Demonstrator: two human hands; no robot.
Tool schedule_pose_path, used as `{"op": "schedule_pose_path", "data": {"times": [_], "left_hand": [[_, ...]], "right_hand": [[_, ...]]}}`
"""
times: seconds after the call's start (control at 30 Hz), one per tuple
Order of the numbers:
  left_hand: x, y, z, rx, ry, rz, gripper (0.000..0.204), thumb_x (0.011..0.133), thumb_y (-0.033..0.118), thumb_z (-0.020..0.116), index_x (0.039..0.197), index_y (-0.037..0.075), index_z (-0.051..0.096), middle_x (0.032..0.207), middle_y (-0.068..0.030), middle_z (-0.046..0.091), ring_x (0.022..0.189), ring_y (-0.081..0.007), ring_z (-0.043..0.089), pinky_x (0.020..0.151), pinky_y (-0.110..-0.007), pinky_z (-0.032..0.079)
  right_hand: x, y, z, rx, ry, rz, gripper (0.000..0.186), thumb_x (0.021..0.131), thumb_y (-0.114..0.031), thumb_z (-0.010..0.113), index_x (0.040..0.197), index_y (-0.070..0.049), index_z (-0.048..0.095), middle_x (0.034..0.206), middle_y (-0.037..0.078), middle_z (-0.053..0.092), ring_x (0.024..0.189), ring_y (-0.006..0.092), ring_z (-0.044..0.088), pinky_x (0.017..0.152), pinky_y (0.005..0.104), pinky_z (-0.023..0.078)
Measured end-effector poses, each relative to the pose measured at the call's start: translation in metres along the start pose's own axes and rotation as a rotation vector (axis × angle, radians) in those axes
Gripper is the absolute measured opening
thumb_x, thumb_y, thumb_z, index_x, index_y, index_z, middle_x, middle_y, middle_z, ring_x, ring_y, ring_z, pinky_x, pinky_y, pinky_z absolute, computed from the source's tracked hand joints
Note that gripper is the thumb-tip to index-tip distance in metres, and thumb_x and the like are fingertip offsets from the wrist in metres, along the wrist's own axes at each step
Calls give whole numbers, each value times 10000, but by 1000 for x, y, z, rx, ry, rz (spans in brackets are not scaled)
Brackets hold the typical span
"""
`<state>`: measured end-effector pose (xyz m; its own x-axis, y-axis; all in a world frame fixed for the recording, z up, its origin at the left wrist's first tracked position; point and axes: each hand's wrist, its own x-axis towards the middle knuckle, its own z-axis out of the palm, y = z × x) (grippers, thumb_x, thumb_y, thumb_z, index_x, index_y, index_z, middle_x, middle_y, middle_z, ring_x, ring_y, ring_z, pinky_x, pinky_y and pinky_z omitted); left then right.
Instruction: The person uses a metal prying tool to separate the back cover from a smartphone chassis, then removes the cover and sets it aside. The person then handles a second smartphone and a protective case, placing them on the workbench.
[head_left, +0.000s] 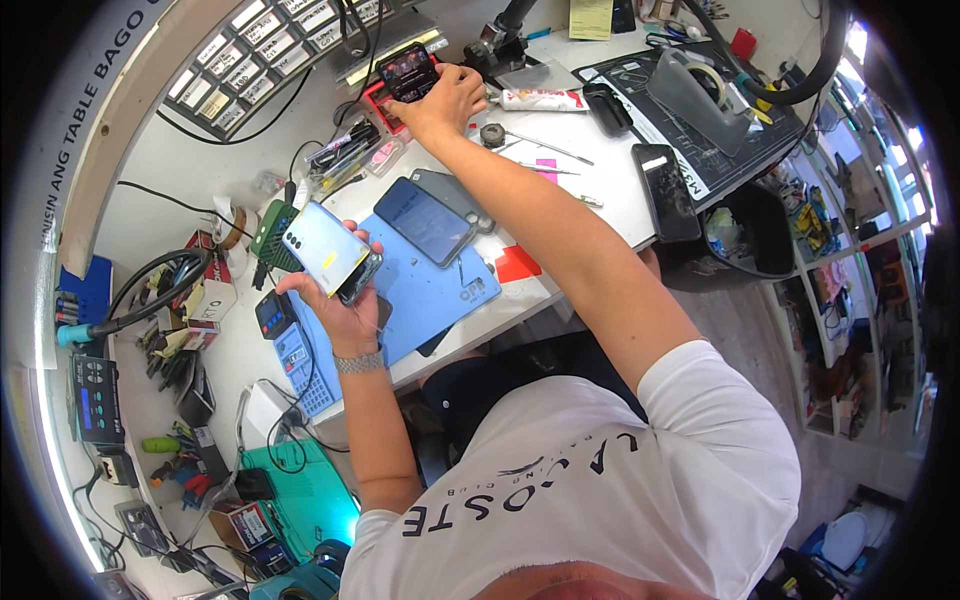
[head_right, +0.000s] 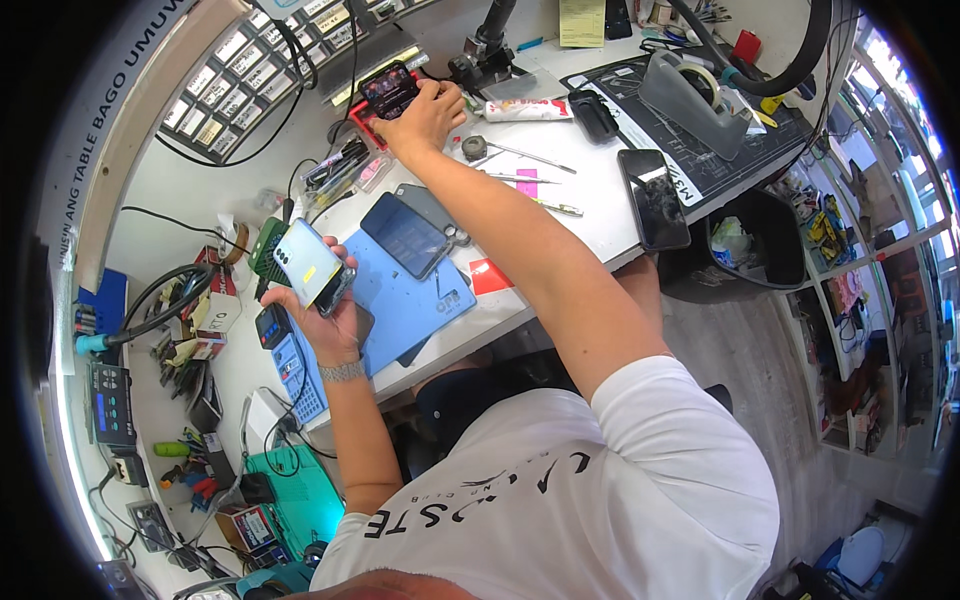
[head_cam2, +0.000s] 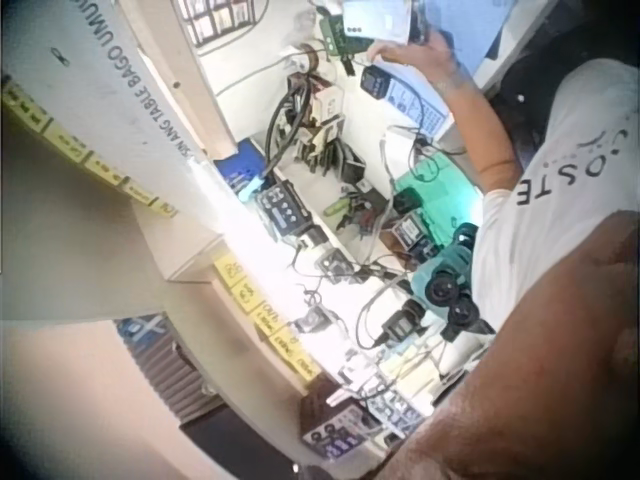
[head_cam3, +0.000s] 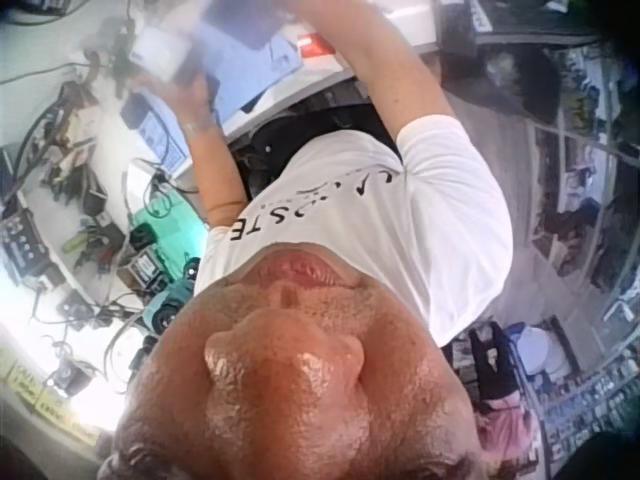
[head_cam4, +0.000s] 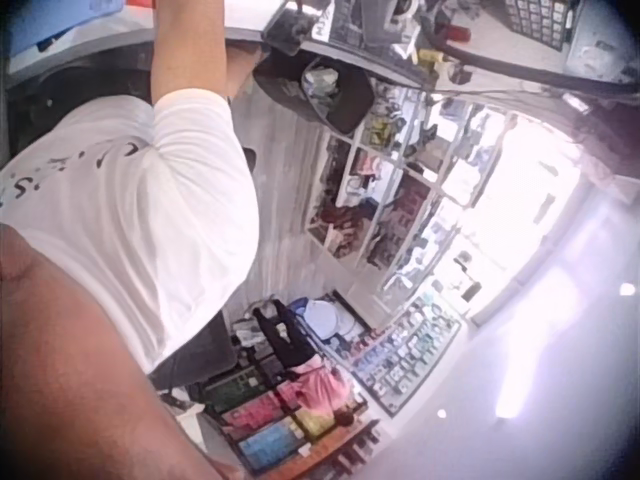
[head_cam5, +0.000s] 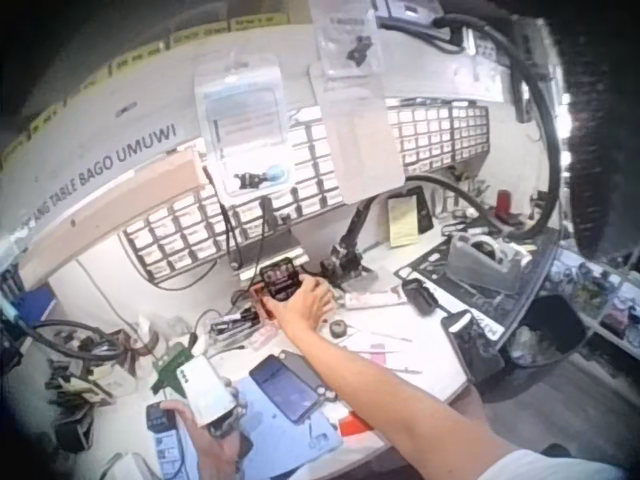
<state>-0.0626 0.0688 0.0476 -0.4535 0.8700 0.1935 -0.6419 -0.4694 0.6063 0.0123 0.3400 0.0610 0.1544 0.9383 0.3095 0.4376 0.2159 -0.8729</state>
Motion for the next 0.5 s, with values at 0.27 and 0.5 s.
{"op": "schedule_pose_path", "data": {"times": [0.27,0.5], "left_hand": [[-1,-2,3,31,6,1,1086,837,841,553,1559,47,384,1327,-226,569,1142,-338,599,954,-486,568],[-2,0,4,40,-7,-2,1080,842,841,549,1561,52,384,1318,-218,569,1138,-328,595,962,-478,559]], "right_hand": [[6,5,0,10,34,-45,919,576,-371,1014,1288,-52,530,1444,168,355,1362,340,297,1159,494,225],[6,7,3,-29,67,-75,905,555,-405,1015,1251,-47,560,1432,161,381,1354,328,315,1143,494,232]]}}
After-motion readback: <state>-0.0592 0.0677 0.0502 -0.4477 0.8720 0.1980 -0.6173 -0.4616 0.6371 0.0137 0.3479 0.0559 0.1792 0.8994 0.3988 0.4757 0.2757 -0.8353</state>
